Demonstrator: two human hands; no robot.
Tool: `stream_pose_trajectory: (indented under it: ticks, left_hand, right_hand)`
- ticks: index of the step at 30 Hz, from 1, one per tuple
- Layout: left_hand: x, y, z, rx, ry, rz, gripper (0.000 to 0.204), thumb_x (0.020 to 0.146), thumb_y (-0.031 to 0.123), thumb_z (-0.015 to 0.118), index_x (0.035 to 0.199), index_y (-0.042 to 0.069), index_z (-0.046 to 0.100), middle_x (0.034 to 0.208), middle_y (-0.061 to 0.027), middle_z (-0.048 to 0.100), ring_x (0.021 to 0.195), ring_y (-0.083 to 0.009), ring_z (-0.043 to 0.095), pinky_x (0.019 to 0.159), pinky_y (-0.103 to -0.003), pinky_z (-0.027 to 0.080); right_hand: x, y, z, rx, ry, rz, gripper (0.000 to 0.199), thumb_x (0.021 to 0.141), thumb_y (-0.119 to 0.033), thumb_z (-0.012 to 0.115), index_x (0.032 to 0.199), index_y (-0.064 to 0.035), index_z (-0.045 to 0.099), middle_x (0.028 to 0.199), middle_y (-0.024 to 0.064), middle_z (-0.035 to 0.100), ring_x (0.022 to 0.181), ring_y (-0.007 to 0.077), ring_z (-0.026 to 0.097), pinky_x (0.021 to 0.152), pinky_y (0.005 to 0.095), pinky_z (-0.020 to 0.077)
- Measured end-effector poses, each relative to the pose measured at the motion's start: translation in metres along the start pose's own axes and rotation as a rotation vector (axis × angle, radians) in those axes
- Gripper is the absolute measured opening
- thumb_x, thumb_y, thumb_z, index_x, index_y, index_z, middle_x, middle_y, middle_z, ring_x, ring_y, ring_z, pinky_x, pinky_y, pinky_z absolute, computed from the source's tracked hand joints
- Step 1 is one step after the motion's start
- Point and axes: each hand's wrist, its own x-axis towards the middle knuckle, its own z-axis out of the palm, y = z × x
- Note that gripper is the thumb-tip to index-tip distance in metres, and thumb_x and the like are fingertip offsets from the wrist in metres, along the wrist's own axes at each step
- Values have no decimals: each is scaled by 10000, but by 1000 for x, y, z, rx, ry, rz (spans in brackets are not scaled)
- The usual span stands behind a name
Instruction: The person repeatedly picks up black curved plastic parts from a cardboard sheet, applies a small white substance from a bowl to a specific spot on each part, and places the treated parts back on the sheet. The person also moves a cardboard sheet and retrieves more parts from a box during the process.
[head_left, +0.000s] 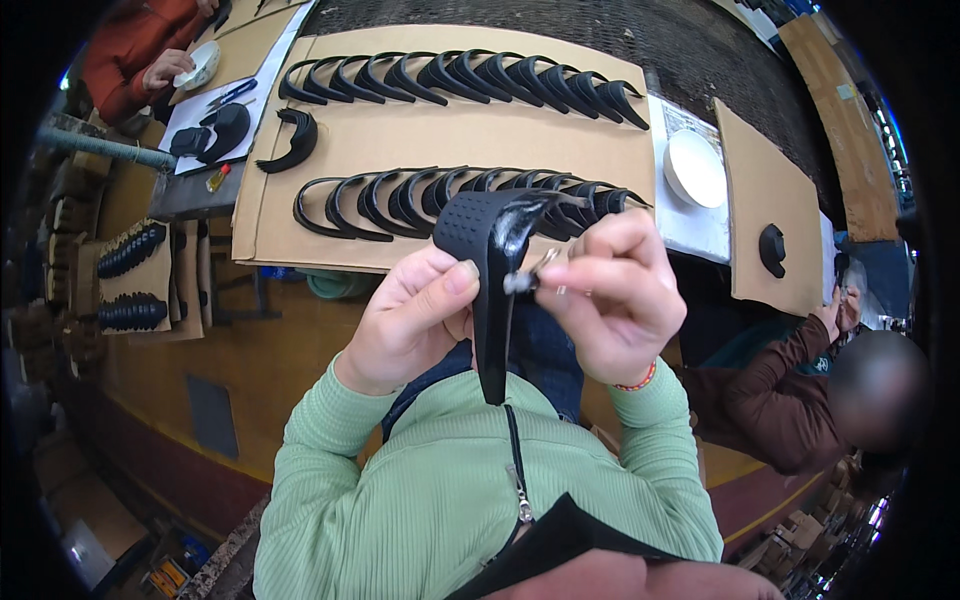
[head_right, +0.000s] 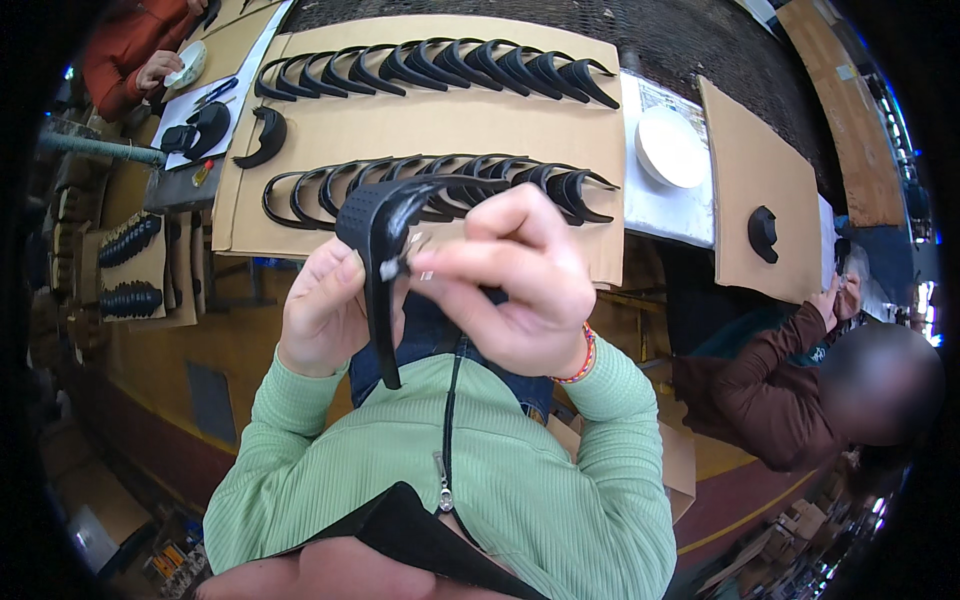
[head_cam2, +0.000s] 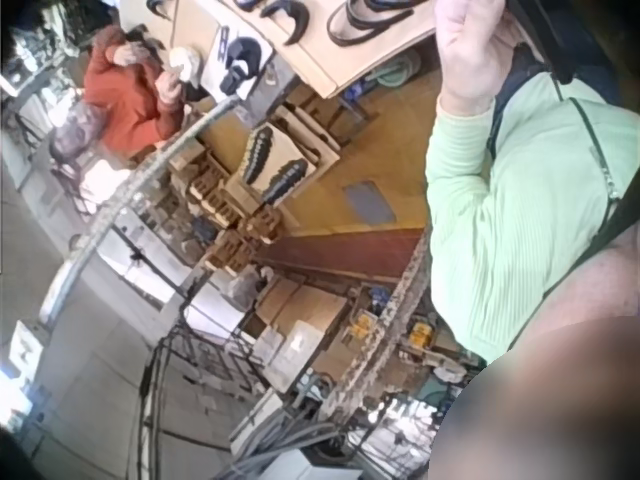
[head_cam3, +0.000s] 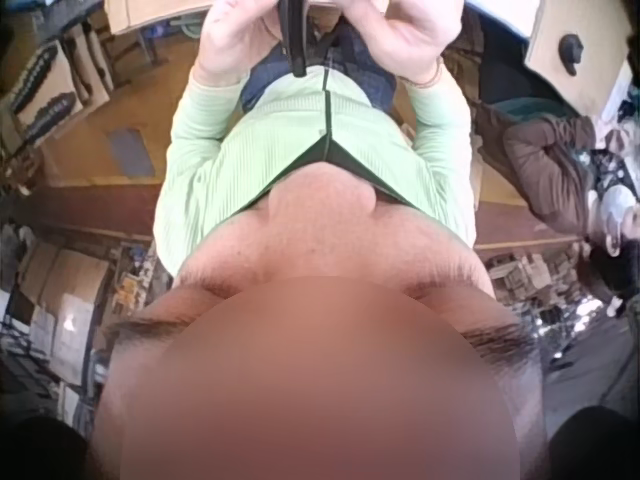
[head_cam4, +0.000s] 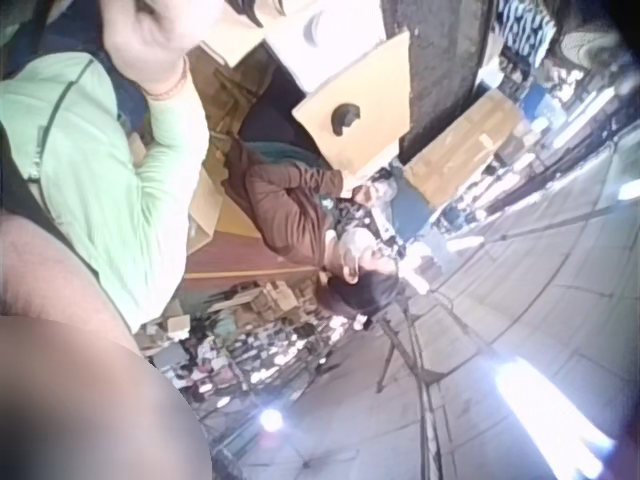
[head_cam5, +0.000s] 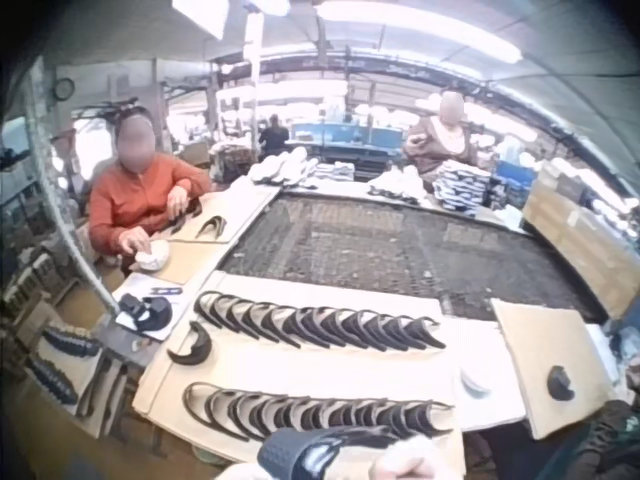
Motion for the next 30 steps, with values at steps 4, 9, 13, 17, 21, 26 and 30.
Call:
stream_pose_trajectory:
  ticks: [4, 9, 13, 17, 21, 26, 30]
  left_hand:
    - [3, 0, -4, -131, -35, 80, 261, 978, 190, 430, 1061, -35, 532, 931, -126, 637, 800, -169, 650, 687, -277, 542]
    - [4, 8, -20, -195, 5, 161, 199, 959, 151, 453, 1020, -31, 505, 915, -140, 617, 797, -190, 642, 701, -306, 545]
    - [-11, 28, -45, -29, 26, 354, 230, 935, 143, 486, 1086, -31, 485, 980, -135, 587, 766, -184, 588, 631, -319, 524]
    - [-37, 67, -86, 297, 325, 579, 308, 922, 124, 516, 1189, -24, 473, 1130, -103, 562, 769, -147, 537, 695, -304, 491]
    - [-59, 102, -137, 441, 449, 561, 298, 966, 122, 451, 1241, 10, 466, 1100, -78, 615, 933, -141, 609, 815, -310, 518]
    - [-68, 100, -189, 366, 539, 425, 239, 963, 143, 475, 1184, 63, 519, 1038, -55, 638, 880, -125, 631, 754, -278, 547]
    - [-71, 97, -204, 326, 588, 227, 262, 989, 189, 419, 1131, 2, 537, 976, -117, 656, 849, -180, 658, 766, -302, 559]
  right_hand:
    - [-1, -2, 3, 78, -160, -189, 284, 586, 16, 775, 853, -62, 721, 770, 15, 467, 630, 135, 479, 519, 247, 374]
    - [-9, -2, 8, 182, -409, -242, 247, 588, -34, 784, 821, -101, 737, 806, 35, 498, 667, 166, 514, 573, 295, 418]
    - [-21, 3, 5, 193, -458, 31, 204, 603, -37, 778, 793, -91, 728, 793, 49, 518, 685, 178, 533, 598, 275, 432]
    - [-30, 13, -13, 123, -342, 157, 218, 599, -5, 764, 804, -69, 725, 793, 56, 517, 662, 140, 523, 560, 249, 426]
    - [-39, 20, -21, 120, -250, 255, 228, 582, 13, 755, 793, -66, 723, 798, 51, 501, 651, 127, 502, 550, 237, 383]
    - [-41, 23, -20, 129, -245, 271, 224, 579, 5, 758, 788, -64, 719, 798, 54, 499, 654, 129, 502, 552, 234, 376]
    - [-40, 24, -19, 107, -249, 271, 215, 582, 0, 758, 786, -56, 716, 800, 60, 499, 663, 133, 504, 558, 233, 380]
